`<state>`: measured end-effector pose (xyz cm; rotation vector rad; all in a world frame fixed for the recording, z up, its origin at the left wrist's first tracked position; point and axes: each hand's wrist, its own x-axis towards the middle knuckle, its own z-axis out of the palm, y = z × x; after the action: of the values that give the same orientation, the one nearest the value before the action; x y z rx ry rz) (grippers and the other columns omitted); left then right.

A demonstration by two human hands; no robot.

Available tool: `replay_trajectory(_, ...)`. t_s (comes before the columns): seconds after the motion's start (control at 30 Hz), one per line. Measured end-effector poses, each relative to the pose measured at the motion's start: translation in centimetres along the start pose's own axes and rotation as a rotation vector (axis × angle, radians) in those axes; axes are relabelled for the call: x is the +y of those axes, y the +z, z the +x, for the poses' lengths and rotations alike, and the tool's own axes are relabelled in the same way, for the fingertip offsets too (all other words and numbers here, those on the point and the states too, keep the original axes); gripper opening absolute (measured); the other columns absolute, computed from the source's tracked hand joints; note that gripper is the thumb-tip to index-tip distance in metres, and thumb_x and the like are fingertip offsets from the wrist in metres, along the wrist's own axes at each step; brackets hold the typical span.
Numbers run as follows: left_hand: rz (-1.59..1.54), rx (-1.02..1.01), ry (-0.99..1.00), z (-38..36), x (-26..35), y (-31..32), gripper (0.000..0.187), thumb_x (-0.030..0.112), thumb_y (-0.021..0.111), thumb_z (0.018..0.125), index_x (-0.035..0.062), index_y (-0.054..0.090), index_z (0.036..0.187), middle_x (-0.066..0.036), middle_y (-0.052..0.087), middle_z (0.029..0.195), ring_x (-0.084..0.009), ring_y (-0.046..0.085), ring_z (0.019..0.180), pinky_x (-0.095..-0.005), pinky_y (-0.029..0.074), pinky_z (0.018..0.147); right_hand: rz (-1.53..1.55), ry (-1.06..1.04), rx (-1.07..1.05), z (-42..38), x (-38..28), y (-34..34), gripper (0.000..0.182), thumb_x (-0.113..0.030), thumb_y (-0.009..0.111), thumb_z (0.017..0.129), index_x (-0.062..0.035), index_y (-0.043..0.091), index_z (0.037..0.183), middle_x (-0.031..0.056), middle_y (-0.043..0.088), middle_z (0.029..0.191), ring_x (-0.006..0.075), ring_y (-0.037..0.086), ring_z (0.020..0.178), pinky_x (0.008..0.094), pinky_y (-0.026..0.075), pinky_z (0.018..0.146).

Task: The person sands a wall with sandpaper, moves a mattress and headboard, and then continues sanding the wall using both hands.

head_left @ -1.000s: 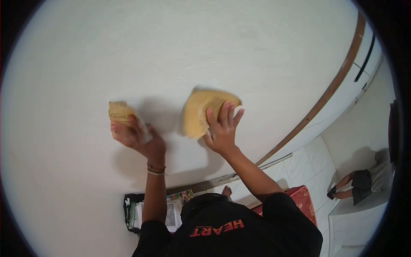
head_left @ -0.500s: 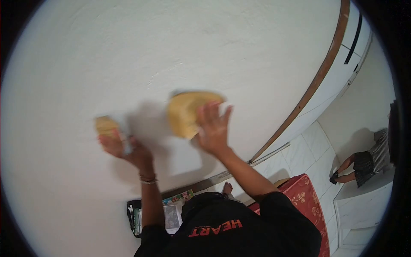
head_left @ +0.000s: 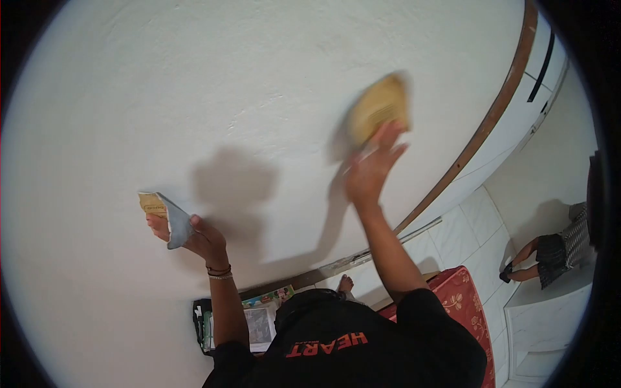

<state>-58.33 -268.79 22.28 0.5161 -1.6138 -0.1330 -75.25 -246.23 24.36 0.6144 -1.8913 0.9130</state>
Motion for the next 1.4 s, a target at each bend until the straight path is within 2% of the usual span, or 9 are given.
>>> replay_trajectory(0.07,-0.006,0.004,-0.046,0.0,0.9,0.0,0.067,0.042,0.026,0.093,-0.0071,0.005,0.134,-0.021,0.002,0.143,-0.0337,0.002,0.132,-0.0434,0.003,0.105,0.054,0.111,0.105,1.4,1.2,0.2,0.056,-0.023,0.042,0.085,0.0126,0.029,0.126,0.0308,0.012,0.138,0.045,0.006,0.129,0.058,0.0,0.101)
replay_trajectory(0.13,-0.015,0.022,-0.089,-0.5,2.0,0.4,0.068,0.042,0.027,0.093,-0.007,0.005,0.134,-0.022,0.002,0.142,-0.0338,0.002,0.132,-0.0432,0.003,0.105,0.012,0.343,-0.106,-0.5,2.9,2.4,0.059,-0.024,0.04,0.087,0.0151,0.022,0.127,0.0293,0.01,0.139,0.0424,0.004,0.13,0.0558,-0.001,0.102)
replay_trajectory(0.37,0.109,-0.112,-0.041,-1.4,-0.5,-1.2,0.069,0.038,0.034,0.092,-0.0055,0.003,0.135,-0.022,0.004,0.142,-0.0341,0.004,0.132,-0.0434,0.006,0.105,0.122,-0.152,-0.205,-5.9,-4.4,1.6,0.058,-0.024,0.045,0.079,0.0068,0.034,0.127,0.028,0.023,0.136,0.042,0.014,0.13,0.0632,-0.002,0.097)
replay_trajectory(0.57,0.058,-0.083,-0.029,-1.4,-1.9,-1.5,0.067,0.036,0.033,0.093,-0.0044,0.001,0.135,-0.022,0.003,0.142,-0.0349,0.005,0.131,-0.0446,0.007,0.105,0.216,-0.072,0.035,4.0,-4.7,-0.8,0.061,-0.022,0.043,0.082,0.0073,0.025,0.131,0.0277,0.014,0.139,0.0399,0.004,0.132,0.0541,-0.006,0.101)
replay_trajectory(0.7,-0.098,0.204,0.145,1.5,-3.2,-0.3,0.063,0.029,0.037,0.093,-0.0068,0.005,0.133,-0.024,0.008,0.14,-0.035,0.014,0.13,-0.0444,0.014,0.105,0.284,-0.128,-0.243,-6.3,-6.8,2.2,0.062,-0.031,0.044,0.082,0.0074,0.03,0.129,0.0301,0.017,0.137,0.0415,0.01,0.13,0.0584,-0.002,0.1)
replay_trajectory(0.9,-0.499,0.192,-0.349,8.1,-3.0,-2.4,0.061,0.022,0.037,0.092,-0.009,0.005,0.133,-0.025,0.008,0.14,-0.035,0.016,0.13,-0.0431,0.015,0.105,0.142,-0.097,-0.069,2.0,-4.8,-0.4,0.063,-0.028,0.044,0.081,0.006,0.025,0.132,0.0254,0.012,0.141,0.0397,0.006,0.131,0.0563,-0.008,0.1)
replay_trajectory(1.07,0.034,0.031,0.018,1.2,-0.2,-0.4,0.07,0.036,0.037,0.091,-0.0071,0.004,0.134,-0.025,0.007,0.14,-0.0388,0.009,0.13,-0.0483,0.009,0.105,0.275,-0.041,0.07,1.3,-6.0,1.4,0.065,-0.026,0.044,0.082,0.0083,0.022,0.132,0.0281,0.007,0.14,0.0407,0.004,0.131,0.0562,-0.009,0.099)
replay_trajectory(1.2,0.236,-0.105,0.133,1.7,-1.8,-1.8,0.066,0.031,0.036,0.092,-0.0049,0.002,0.135,-0.024,0.006,0.141,-0.0398,0.008,0.13,-0.0504,0.009,0.104,0.174,-0.164,-0.258,-10.5,-7.7,4.3,0.064,-0.031,0.048,0.079,0.0083,0.032,0.127,0.0292,0.017,0.138,0.0404,0.012,0.13,0.0612,-0.002,0.098)
replay_trajectory(1.4,-0.171,0.23,0.052,7.7,-2.7,-2.0,0.061,0.026,0.038,0.091,-0.0096,0.012,0.132,-0.026,0.014,0.138,-0.0362,0.019,0.128,-0.0435,0.016,0.105,0.183,-0.075,-0.039,2.4,-5.9,0.2,0.059,-0.024,0.042,0.082,0.0088,0.027,0.129,0.0276,0.013,0.139,0.0401,0.008,0.131,0.0576,-0.008,0.099)
